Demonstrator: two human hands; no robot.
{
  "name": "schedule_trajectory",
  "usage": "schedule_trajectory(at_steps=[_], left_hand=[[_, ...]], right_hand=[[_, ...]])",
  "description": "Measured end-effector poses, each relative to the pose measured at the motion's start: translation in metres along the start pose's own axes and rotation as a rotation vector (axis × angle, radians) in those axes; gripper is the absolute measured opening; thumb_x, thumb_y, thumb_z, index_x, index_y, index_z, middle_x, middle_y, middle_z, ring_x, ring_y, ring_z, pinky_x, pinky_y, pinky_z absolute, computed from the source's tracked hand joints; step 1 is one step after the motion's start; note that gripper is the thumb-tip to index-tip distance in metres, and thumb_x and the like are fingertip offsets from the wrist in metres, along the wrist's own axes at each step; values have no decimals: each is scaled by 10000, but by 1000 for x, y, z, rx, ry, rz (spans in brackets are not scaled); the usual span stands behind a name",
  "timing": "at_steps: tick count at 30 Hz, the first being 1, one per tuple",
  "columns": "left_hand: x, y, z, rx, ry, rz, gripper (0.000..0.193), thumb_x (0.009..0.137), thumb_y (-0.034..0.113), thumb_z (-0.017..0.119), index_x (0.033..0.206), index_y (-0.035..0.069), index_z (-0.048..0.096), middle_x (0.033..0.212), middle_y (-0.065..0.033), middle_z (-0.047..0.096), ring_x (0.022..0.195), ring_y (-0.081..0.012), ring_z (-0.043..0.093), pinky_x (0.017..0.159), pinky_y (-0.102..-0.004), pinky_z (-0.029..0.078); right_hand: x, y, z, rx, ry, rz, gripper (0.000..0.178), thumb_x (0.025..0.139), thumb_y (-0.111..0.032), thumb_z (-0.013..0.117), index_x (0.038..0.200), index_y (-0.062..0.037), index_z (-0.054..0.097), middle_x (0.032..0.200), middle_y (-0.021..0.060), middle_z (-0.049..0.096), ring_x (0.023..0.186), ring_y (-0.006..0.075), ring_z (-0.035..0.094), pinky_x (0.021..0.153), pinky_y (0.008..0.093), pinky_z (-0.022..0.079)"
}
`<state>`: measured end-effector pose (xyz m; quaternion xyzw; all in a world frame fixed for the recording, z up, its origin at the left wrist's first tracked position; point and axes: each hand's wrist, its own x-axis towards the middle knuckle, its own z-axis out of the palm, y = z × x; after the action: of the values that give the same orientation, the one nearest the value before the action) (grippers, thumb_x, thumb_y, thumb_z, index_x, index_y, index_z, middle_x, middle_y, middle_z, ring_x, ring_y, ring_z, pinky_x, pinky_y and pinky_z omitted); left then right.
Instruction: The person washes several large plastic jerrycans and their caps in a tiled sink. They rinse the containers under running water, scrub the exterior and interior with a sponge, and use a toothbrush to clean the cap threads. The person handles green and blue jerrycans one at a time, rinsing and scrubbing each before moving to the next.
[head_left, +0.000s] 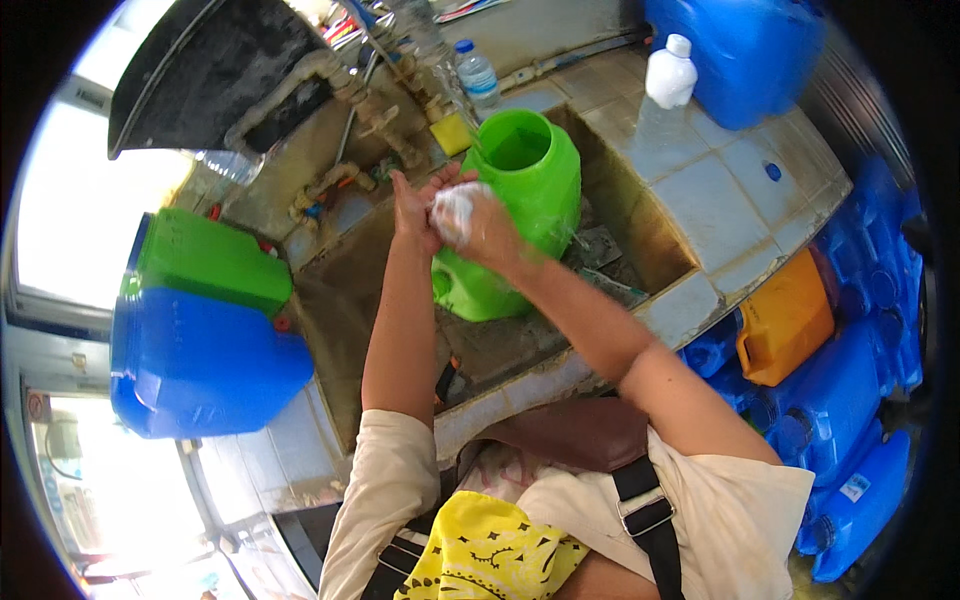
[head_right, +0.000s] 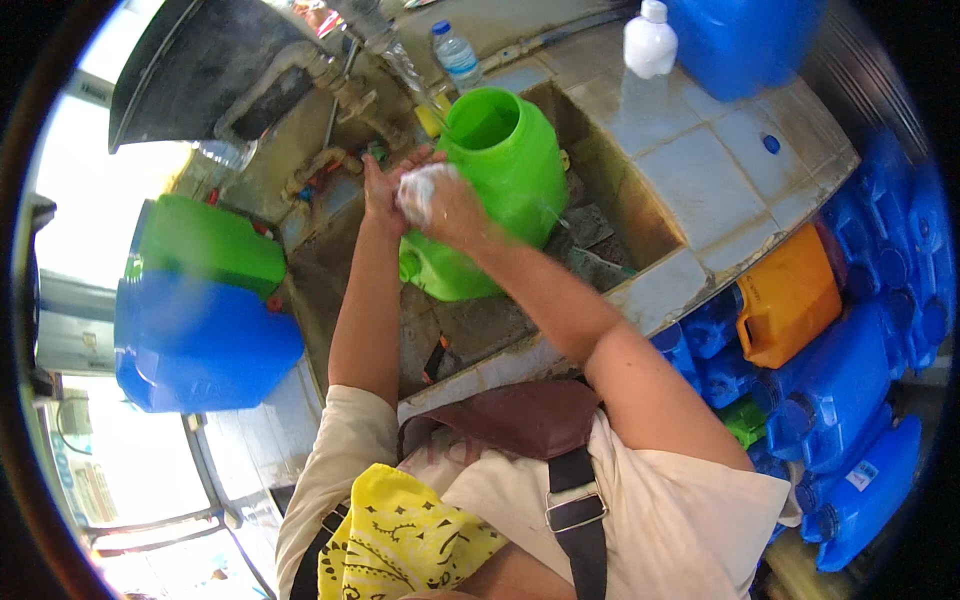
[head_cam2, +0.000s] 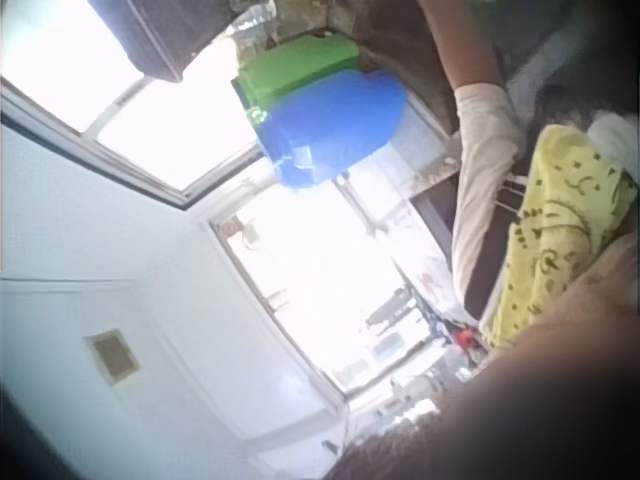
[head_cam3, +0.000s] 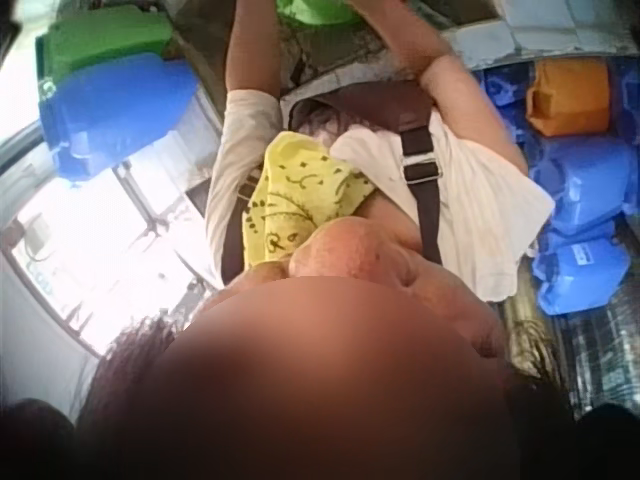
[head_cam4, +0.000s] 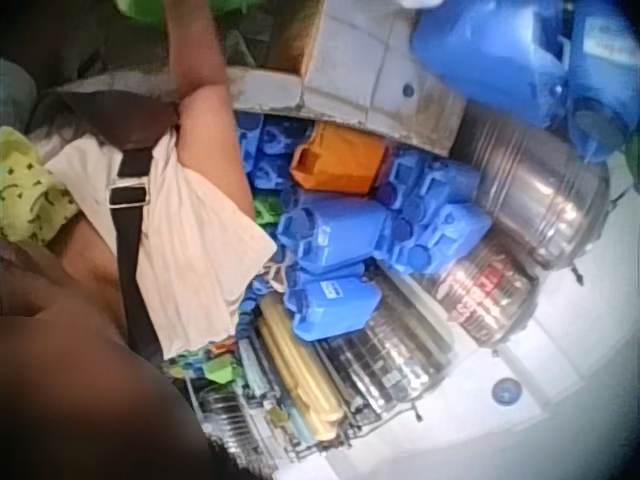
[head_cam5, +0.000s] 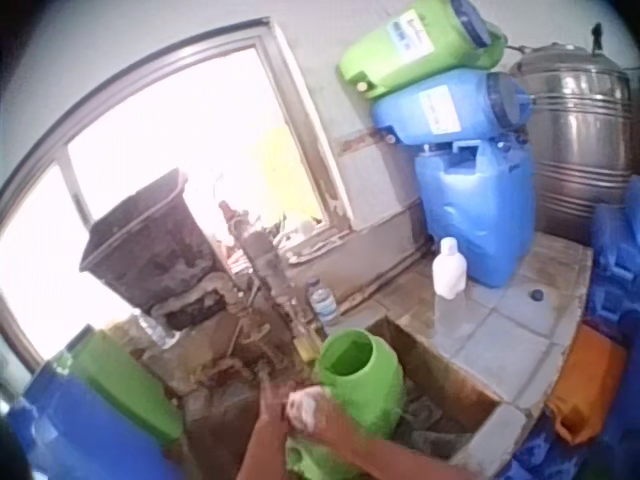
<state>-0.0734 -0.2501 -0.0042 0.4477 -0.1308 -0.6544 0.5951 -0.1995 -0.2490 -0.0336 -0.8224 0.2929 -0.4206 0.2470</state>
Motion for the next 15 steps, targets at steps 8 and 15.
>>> schedule_trajectory(at_steps=[8, 15], left_hand=[[-6, -2, -6, -93, 111, 355, 883, 921, 742, 156, 1241, 17, 545, 1249, -155, 576, 1212, -301, 494, 1075, -455, 348], [-7, -24, 22, 392, 153, 476, 747, 962, 673, 228, 1222, 77, 596, 1231, -94, 595, 1248, -264, 414, 1107, -486, 225]], right_hand=[[39, -11, 6, -104, 23, -137, 216, 880, -247, 556, 873, -53, 648, 952, 142, 648, 939, 344, 597, 814, 475, 481], [-33, -19, -2, 884, 404, 658, 312, 968, -305, 562, 1031, -1, 588, 975, 79, 595, 893, 193, 569, 824, 355, 462]])
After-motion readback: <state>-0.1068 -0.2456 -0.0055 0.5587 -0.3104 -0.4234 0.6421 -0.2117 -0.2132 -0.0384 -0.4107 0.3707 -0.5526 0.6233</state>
